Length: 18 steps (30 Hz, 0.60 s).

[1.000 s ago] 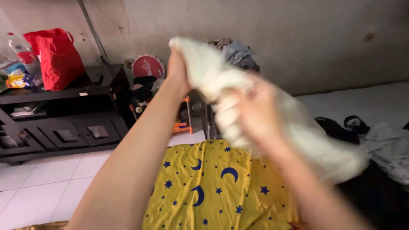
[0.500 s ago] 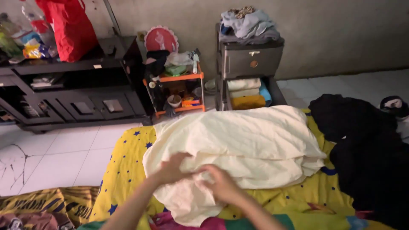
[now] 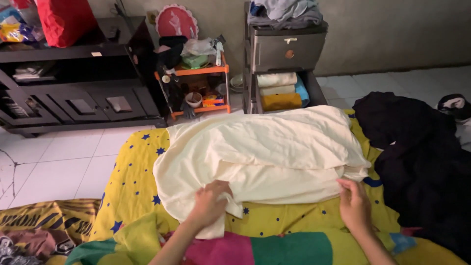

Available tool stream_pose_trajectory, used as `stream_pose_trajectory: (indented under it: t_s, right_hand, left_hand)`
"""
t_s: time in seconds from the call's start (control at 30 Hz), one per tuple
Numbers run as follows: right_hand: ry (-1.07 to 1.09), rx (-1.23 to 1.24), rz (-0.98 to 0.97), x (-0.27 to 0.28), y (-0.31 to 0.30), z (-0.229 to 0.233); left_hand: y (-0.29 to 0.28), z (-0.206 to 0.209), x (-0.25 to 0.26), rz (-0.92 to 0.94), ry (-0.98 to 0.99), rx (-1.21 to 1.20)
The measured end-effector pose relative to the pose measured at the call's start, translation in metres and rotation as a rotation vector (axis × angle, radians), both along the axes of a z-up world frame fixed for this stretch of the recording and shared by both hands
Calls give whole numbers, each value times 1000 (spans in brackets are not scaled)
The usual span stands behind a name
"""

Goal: Folding a beige t-shirt neatly and placing it into a storage drawer.

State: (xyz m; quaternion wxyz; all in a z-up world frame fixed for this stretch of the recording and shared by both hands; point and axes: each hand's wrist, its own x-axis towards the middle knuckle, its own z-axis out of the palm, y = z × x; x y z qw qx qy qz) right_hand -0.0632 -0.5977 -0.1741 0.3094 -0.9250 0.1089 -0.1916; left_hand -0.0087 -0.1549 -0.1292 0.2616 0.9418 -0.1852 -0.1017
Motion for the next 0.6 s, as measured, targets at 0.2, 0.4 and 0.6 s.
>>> stream_pose_trajectory:
  t_s: [0.2, 0.4, 0.6]
  right_hand:
    - [-48, -66, -59, 31, -38, -10]
    - [118, -245, -36, 48, -55, -16]
    - [255, -232, 4, 33, -87, -12]
  left_hand:
    - [3, 12, 17, 302, -286, 24]
    - [-57, 11, -15, -225, -531, -157]
    - [-66, -26, -14, -164, -542, 152]
